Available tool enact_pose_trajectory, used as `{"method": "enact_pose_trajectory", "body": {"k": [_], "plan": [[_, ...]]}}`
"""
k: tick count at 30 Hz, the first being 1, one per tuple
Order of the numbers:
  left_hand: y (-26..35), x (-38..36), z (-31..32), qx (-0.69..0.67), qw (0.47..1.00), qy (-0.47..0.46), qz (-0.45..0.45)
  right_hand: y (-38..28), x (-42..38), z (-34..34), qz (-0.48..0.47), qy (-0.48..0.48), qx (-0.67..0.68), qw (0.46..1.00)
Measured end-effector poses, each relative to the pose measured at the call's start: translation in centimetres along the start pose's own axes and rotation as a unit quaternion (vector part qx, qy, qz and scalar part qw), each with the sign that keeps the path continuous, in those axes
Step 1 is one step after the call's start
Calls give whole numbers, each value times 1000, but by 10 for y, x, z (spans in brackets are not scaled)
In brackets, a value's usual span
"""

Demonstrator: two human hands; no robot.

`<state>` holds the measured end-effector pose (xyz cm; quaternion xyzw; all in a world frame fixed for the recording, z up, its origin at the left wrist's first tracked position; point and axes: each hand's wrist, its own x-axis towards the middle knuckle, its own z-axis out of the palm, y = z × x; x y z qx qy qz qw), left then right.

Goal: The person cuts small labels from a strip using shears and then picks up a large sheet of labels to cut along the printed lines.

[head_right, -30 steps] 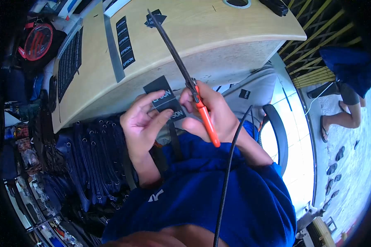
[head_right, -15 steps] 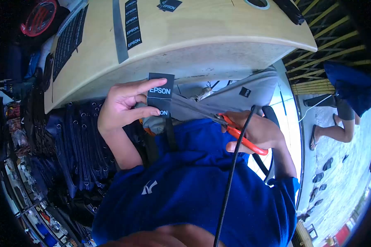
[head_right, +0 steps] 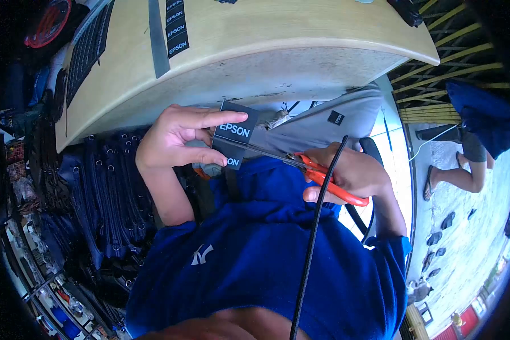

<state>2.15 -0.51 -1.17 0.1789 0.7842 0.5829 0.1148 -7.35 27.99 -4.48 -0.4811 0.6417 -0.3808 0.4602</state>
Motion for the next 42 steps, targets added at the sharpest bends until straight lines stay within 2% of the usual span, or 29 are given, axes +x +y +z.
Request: {"method": "enact_pose_trajectory", "body": {"k": [3, 9, 13, 22, 25, 27, 28, 30, 31, 33, 34, 35, 36, 37, 38, 41, 42], "plan": [[1, 2, 0, -43, 999, -6, -10, 2, 0, 2, -8, 6, 6, 1000], [0, 4, -1, -47, 999, -9, -12, 10, 0, 3, 27, 8, 11, 1000], [-3, 4, 0, -48, 999, -6, -5, 5, 0, 5, 11, 24, 22, 999], [-8, 5, -4, -23, 1000, -8, -1, 3, 2, 5, 50, 19, -41, 998], [-11, 5, -7, -58, 998, -6, -12, 3, 3, 8, 49, 42, -51, 997], [-12, 5, -12, -46, 997, 3, -69, 2, 4, 8, 79, 41, 11, 996], [-11, 6, -14, -43, 997, 3, -67, 2, 4, 9, 78, 43, 9, 996], [-9, 13, -18, -119, 990, 53, -51, 3, 3, 13, 22, 118, 55, 991], [-5, 20, -21, -109, 990, 90, -23, 7, 0, 14, 20, 119, 51, 991], [-4, 40, -40, -21, 993, 118, -6, 22, -8, 17, 75, 101, 53, 991], [-3, 54, -55, 17, 990, 141, 13, 21, -3, 30, 13, 197, 134, 971], [-9, 67, -64, 22, 989, 148, 16, 25, -3, 38, 34, 231, 168, 958], [-16, 80, -74, 85, 982, 166, 14, 28, -3, 45, 55, 264, 200, 942], [-19, 92, -81, 148, 972, 184, 10, 28, -2, 52, 31, 286, 276, 917], [-19, 102, -86, 194, 961, 199, -2, 33, 0, 54, 57, 295, 242, 923], [-27, 115, -108, 201, 947, 250, 29, 41, 5, 67, 36, 327, 229, 916], [-31, 113, -112, 285, 916, 279, 39, 35, 14, 71, -1, 359, 293, 886]]}}
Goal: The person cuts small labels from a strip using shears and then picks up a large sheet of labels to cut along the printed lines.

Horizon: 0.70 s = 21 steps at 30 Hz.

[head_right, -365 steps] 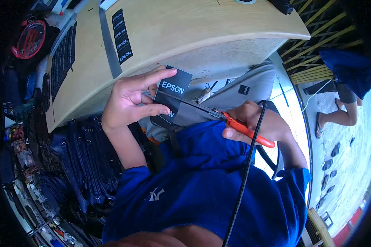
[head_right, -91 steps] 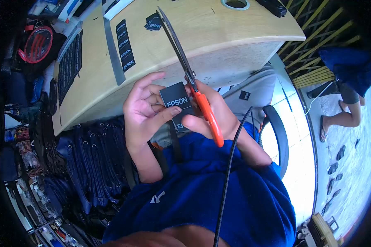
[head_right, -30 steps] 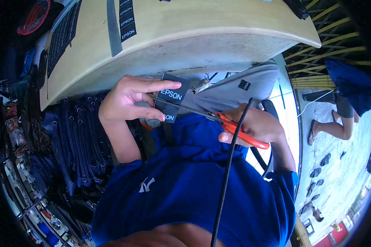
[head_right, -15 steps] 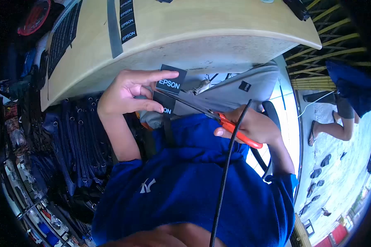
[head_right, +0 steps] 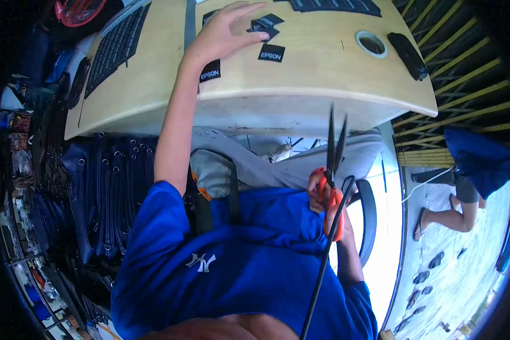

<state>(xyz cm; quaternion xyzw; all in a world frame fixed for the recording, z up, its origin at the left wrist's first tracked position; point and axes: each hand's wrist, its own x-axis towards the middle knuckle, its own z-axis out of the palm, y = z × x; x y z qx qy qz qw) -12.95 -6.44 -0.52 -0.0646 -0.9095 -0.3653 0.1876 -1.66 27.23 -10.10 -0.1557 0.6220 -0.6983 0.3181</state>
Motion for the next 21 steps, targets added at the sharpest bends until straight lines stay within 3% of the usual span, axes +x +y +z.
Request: {"method": "enact_pose_trajectory", "body": {"k": [2, 4, 5, 6, 8, 9, 12, 14, 16, 18, 19, 21], "plan": [[-12, -4, -3, 86, 995, 33, 28, 7, -2, -12, 49, -36, 26, 998], [-19, -12, -13, 151, 973, 148, 92, 14, 0, -16, 16, -41, 23, 999], [-19, -20, -22, 66, 993, 97, -11, 15, 0, -16, -11, -45, 20, 999], [-20, -25, -26, 68, 993, 98, -12, 10, 2, -12, -12, -47, 21, 999], [-27, -34, -31, 212, 962, 36, -168, -6, 7, -2, 24, -63, 17, 998], [-41, -40, -27, 247, 962, 64, -95, -2, 13, -6, 29, -108, 9, 994], [-40, -48, -21, 176, 974, 108, -94, -1, 24, 8, -3, -100, -77, 992], [-32, -53, -16, 173, 973, 123, -86, -2, 32, 18, -36, -110, -48, 992], [-13, -61, -14, 175, 974, 137, -52, -5, 43, 30, -72, -120, -19, 990], [15, -73, -9, 169, 972, 162, -36, -11, 56, 40, -7, -68, 0, 998], [31, -81, -6, 133, 973, 185, -40, 0, 58, 38, -121, -125, -45, 984], [60, -98, 4, 95, 973, 205, -45, -10, 62, 42, -92, -107, -80, 987]]}}
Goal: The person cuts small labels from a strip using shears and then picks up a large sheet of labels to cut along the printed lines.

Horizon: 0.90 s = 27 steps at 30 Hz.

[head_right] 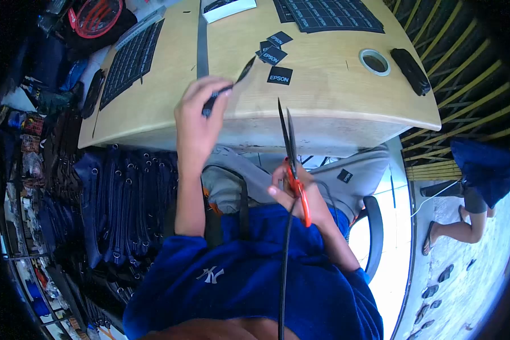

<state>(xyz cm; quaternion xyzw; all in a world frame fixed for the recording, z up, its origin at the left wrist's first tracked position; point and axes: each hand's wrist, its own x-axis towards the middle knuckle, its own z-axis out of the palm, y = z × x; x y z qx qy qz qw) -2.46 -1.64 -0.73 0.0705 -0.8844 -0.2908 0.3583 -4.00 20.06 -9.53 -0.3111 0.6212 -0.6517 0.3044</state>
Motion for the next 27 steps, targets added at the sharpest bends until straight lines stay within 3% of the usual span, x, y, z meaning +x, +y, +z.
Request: {"method": "enact_pose_trajectory", "body": {"k": [1, 2, 3, 5, 6, 9, 17, 21, 23, 24, 27], "plan": [[13, -11, -1, -11, 1000, 13, -8, -3, 4, 2, 38, 9, -35, 999], [22, -23, -2, -23, 999, 26, -17, 8, 12, 12, -26, 47, 93, 994], [29, -34, -1, -26, 999, 19, -18, 7, 18, 16, -22, 53, 95, 994], [37, -55, 1, -33, 999, 5, -26, 2, 28, 19, -118, 116, 47, 985], [39, -65, 2, -36, 999, -10, -28, -7, 27, 18, -59, 126, 51, 989], [42, -84, 6, -44, 998, -30, -17, -16, 31, 17, -4, 136, 116, 984], [46, -95, -1, -47, 993, -108, 4, -8, 33, 19, -25, 179, 119, 976], [37, -97, 1, -184, 979, -89, -4, -27, 28, 16, -31, 168, 66, 983], [38, -98, 5, -411, 896, -62, -156, -36, 25, 15, -56, 125, 34, 990], [41, -95, 5, -452, 874, -68, -161, -35, 22, 12, -23, 107, 5, 994], [37, -92, 4, -433, 876, -120, -175, -51, 17, 11, -13, 74, 22, 997]]}}
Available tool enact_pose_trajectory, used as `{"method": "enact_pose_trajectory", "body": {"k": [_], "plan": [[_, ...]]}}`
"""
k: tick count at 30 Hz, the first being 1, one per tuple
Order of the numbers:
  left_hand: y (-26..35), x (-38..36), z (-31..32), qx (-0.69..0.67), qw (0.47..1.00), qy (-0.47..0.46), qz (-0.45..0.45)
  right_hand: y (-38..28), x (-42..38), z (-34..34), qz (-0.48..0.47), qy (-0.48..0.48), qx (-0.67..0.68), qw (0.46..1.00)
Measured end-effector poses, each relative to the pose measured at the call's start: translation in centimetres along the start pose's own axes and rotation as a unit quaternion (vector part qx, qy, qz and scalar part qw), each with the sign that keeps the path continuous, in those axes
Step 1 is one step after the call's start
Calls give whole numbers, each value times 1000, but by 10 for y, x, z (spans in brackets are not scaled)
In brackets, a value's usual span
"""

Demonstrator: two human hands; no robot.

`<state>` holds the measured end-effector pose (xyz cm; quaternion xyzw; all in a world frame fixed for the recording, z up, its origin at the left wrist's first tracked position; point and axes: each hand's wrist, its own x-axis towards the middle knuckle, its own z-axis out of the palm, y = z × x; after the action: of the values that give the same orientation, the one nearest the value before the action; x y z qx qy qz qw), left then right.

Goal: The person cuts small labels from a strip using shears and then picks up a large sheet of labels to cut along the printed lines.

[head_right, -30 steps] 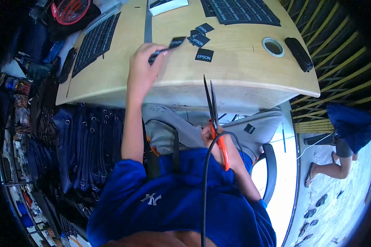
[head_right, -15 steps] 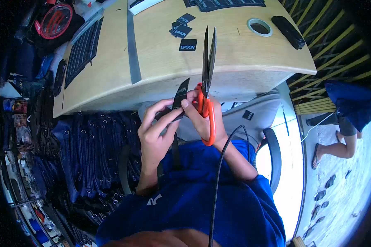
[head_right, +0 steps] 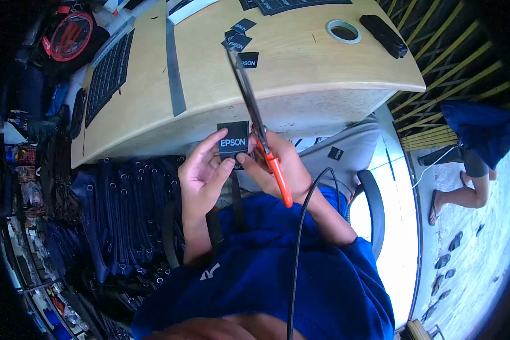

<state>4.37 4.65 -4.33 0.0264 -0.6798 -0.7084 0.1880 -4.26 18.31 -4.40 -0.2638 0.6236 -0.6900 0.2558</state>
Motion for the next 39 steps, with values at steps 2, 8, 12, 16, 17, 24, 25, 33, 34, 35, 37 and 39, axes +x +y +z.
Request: {"method": "enact_pose_trajectory", "body": {"k": [2, 8, 12, 16, 17, 24, 25, 33, 34, 35, 37, 39], "plan": [[0, 3, 0, 3, 1000, 8, 10, 0, -4, -7, -36, -4, -87, 996], [1, 1, -7, 28, 999, -11, -31, 4, -10, -22, 7, -49, -69, 996], [8, 5, -7, 10, 1000, -3, -21, 8, -16, -45, -27, -125, -97, 987], [11, 9, -5, -10, 1000, 23, -5, 20, -27, -42, -18, -115, -106, 987], [10, 10, -3, -12, 1000, 23, -4, 26, -29, -41, -6, -122, -107, 987], [11, 12, 9, 9, 997, 29, 68, 18, -31, -15, -5, -111, -57, 992], [12, 11, 9, 18, 997, 33, 73, 22, -32, -15, -1, -121, -58, 991], [17, 9, 6, 59, 995, 46, 73, 17, -31, -13, 13, -148, -69, 986], [17, 9, 6, 54, 993, 51, 87, 17, -31, -13, 9, -143, -71, 987], [17, 9, 6, 54, 993, 52, 87, 16, -31, -12, 5, -137, -74, 988], [18, 9, 6, 58, 993, 61, 85, 14, -30, -14, 5, -146, -78, 986], [17, 9, 6, 57, 993, 64, 86, 12, -30, -14, 6, -154, -82, 985]]}}
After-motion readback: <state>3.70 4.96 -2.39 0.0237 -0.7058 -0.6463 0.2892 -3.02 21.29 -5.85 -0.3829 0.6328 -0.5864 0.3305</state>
